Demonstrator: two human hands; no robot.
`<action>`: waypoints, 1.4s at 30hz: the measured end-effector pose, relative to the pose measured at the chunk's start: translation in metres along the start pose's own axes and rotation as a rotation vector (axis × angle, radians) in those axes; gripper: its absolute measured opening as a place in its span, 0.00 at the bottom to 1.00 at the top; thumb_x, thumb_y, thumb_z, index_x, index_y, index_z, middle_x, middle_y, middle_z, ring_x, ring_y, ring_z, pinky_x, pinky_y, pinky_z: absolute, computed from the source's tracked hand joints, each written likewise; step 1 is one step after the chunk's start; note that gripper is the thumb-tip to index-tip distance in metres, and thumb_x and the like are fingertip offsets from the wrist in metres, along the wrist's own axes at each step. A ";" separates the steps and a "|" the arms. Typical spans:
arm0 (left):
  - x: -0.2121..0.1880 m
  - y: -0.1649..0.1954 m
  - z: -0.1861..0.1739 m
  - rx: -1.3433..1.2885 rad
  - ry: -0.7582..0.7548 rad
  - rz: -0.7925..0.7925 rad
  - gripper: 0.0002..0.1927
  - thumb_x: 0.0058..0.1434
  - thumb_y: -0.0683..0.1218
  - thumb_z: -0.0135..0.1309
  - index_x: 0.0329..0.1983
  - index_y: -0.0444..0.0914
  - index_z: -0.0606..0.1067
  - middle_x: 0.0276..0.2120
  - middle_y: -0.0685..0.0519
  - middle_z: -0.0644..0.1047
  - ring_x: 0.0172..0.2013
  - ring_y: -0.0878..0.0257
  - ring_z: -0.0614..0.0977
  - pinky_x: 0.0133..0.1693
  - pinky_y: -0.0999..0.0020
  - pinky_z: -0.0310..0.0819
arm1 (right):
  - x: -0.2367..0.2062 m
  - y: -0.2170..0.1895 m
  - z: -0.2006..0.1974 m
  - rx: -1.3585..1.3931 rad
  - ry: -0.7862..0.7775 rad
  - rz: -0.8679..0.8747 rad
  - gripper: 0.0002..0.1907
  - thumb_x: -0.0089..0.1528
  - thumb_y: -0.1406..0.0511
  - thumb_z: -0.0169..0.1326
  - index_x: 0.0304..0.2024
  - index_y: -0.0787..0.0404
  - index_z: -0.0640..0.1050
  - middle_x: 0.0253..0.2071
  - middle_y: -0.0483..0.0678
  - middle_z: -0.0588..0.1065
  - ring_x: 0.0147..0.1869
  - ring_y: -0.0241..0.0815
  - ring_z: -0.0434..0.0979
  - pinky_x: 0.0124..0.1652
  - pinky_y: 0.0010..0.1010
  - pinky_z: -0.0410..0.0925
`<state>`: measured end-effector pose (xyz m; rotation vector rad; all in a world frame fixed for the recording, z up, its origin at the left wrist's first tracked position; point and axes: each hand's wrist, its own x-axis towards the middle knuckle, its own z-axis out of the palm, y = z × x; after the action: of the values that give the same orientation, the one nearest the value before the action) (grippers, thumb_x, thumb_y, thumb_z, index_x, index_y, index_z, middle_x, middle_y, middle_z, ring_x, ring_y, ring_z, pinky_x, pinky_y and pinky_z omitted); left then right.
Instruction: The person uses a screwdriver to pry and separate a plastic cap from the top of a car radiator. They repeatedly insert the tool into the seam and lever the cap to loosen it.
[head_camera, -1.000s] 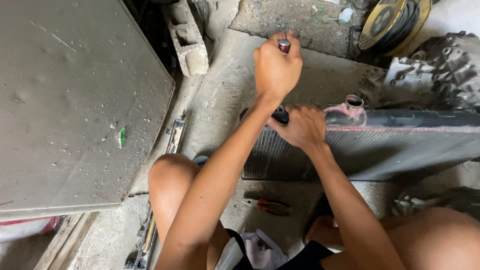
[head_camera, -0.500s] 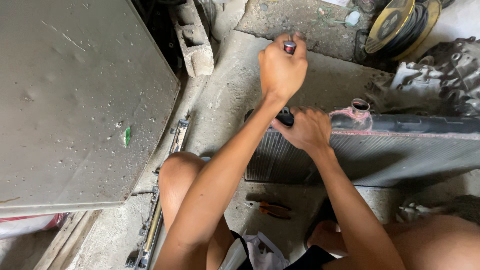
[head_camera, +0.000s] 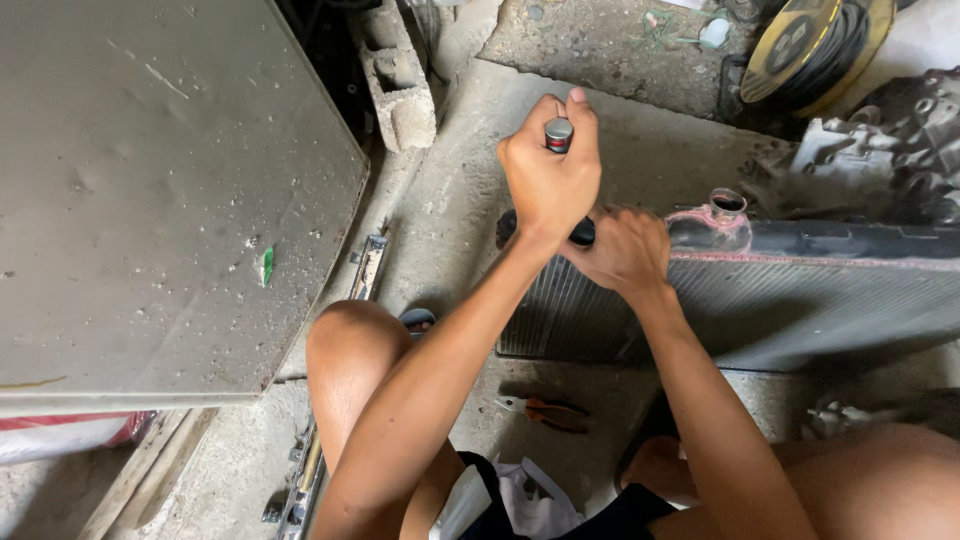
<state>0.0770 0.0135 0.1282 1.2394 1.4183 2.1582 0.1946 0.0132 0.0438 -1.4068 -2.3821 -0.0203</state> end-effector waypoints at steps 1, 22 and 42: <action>-0.002 0.000 -0.001 -0.015 0.005 0.009 0.20 0.69 0.45 0.55 0.21 0.34 0.66 0.12 0.55 0.64 0.18 0.73 0.61 0.21 0.67 0.57 | 0.000 0.000 0.000 -0.009 -0.004 -0.006 0.28 0.52 0.42 0.64 0.37 0.58 0.85 0.28 0.57 0.80 0.30 0.57 0.81 0.33 0.48 0.72; 0.032 -0.024 0.011 0.091 -0.051 -0.100 0.21 0.68 0.48 0.52 0.20 0.33 0.69 0.12 0.50 0.67 0.17 0.65 0.64 0.23 0.60 0.62 | 0.001 -0.004 0.002 -0.011 -0.043 0.043 0.36 0.57 0.35 0.55 0.30 0.61 0.84 0.22 0.58 0.78 0.27 0.59 0.80 0.30 0.49 0.72; 0.024 -0.016 0.022 0.172 -0.076 -0.045 0.18 0.66 0.48 0.53 0.23 0.34 0.72 0.14 0.45 0.71 0.15 0.57 0.71 0.25 0.58 0.67 | 0.001 0.002 0.009 -0.026 -0.005 0.016 0.30 0.55 0.39 0.60 0.33 0.60 0.85 0.27 0.58 0.80 0.31 0.59 0.81 0.33 0.49 0.72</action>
<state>0.0763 0.0493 0.1296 1.3192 1.6117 1.9724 0.1930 0.0166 0.0359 -1.4387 -2.3824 -0.0437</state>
